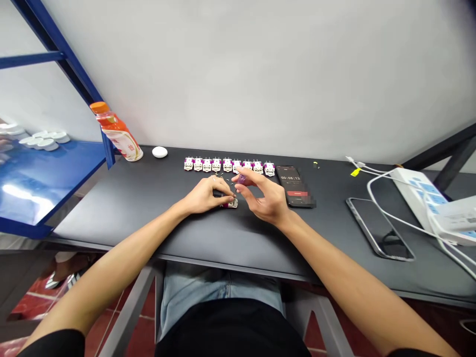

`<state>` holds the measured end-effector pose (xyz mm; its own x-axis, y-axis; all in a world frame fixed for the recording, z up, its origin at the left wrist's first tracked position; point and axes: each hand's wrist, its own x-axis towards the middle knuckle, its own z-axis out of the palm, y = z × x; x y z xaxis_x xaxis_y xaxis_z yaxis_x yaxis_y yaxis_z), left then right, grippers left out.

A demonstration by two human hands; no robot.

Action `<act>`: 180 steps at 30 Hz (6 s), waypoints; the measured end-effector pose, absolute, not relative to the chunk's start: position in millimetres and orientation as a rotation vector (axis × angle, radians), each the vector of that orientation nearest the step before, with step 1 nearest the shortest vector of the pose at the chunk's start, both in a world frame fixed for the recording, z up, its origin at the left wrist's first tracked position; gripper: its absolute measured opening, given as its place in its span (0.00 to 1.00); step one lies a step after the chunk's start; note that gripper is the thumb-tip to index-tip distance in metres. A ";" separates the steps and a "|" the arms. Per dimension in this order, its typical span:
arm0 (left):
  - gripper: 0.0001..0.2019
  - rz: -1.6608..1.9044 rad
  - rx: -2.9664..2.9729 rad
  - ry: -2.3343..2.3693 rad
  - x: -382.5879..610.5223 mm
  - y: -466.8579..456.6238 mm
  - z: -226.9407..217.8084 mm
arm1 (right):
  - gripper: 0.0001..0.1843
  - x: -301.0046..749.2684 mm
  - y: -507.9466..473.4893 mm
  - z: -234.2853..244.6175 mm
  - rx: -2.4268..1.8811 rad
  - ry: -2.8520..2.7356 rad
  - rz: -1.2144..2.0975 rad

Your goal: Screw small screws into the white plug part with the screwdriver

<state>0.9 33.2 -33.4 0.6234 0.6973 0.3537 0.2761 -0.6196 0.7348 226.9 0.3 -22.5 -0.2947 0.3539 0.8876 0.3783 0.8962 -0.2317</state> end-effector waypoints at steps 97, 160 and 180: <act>0.18 0.596 2.189 0.718 -17.7 37.6 -25.8 | 0.24 230.6 0.3 -25.7 -0.654 -1.937 0.217; 0.19 0.581 2.185 0.746 -17.7 35.8 -24.0 | 0.27 229.9 -3.0 -22.6 -0.631 -2.017 0.246; 0.18 0.582 2.210 0.750 -17.0 35.6 -23.8 | 0.25 231.5 -1.6 -23.7 -0.641 -2.038 0.222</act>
